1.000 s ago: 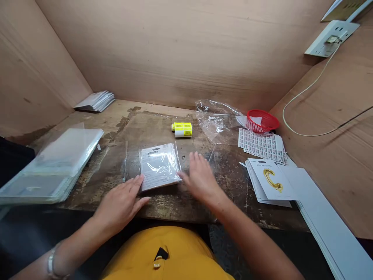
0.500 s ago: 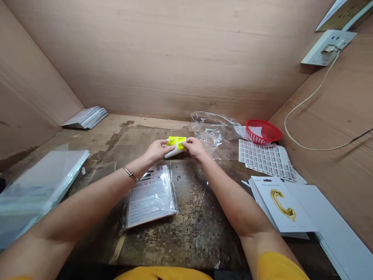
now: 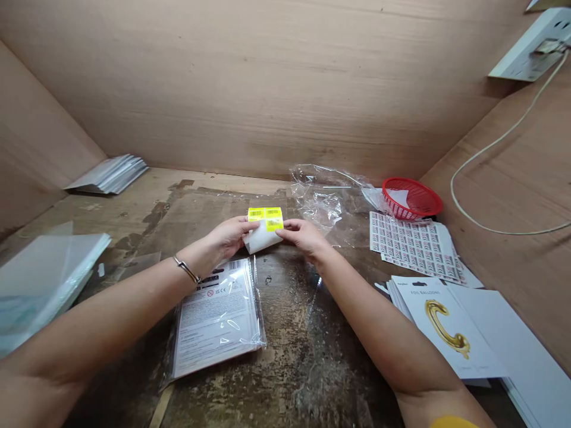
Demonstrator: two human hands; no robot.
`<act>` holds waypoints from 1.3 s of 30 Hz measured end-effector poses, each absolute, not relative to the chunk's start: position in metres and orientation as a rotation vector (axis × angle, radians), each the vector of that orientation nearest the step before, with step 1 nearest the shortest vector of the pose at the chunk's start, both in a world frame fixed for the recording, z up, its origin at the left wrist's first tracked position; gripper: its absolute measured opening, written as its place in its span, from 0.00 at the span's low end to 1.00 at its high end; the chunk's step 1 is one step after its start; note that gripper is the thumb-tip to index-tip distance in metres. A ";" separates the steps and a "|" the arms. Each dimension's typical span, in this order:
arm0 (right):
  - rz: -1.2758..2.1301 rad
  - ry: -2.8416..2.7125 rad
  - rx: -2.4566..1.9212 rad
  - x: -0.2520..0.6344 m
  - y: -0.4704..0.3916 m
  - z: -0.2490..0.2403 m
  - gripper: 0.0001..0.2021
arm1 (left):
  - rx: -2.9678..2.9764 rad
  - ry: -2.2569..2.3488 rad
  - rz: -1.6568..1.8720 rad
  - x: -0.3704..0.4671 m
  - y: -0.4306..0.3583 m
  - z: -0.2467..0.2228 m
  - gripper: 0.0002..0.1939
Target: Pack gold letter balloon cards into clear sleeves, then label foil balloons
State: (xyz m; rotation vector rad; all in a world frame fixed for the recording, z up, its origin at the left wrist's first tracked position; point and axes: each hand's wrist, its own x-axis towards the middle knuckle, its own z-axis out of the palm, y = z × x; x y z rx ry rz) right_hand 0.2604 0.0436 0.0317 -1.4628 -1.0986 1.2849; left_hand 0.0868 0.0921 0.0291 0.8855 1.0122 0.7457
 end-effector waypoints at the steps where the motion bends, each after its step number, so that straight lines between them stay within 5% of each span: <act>1: 1.235 -1.141 -1.472 0.262 0.042 0.029 0.10 | 0.899 1.030 0.773 0.086 0.093 0.028 0.02; 14: 1.023 -1.271 -1.570 0.258 0.038 0.022 0.13 | 0.729 0.791 0.648 0.100 0.095 0.032 0.07; 21: -0.015 -1.833 -1.487 0.269 0.040 0.040 0.10 | 0.775 0.712 0.681 0.100 0.092 0.026 0.14; 30: -0.016 -1.876 -1.319 0.266 0.051 0.024 0.02 | 0.817 0.650 0.688 0.099 0.097 0.022 0.13; 39: -0.342 -2.000 -1.218 0.266 0.044 0.017 0.09 | 0.804 0.689 0.720 0.106 0.095 0.015 0.05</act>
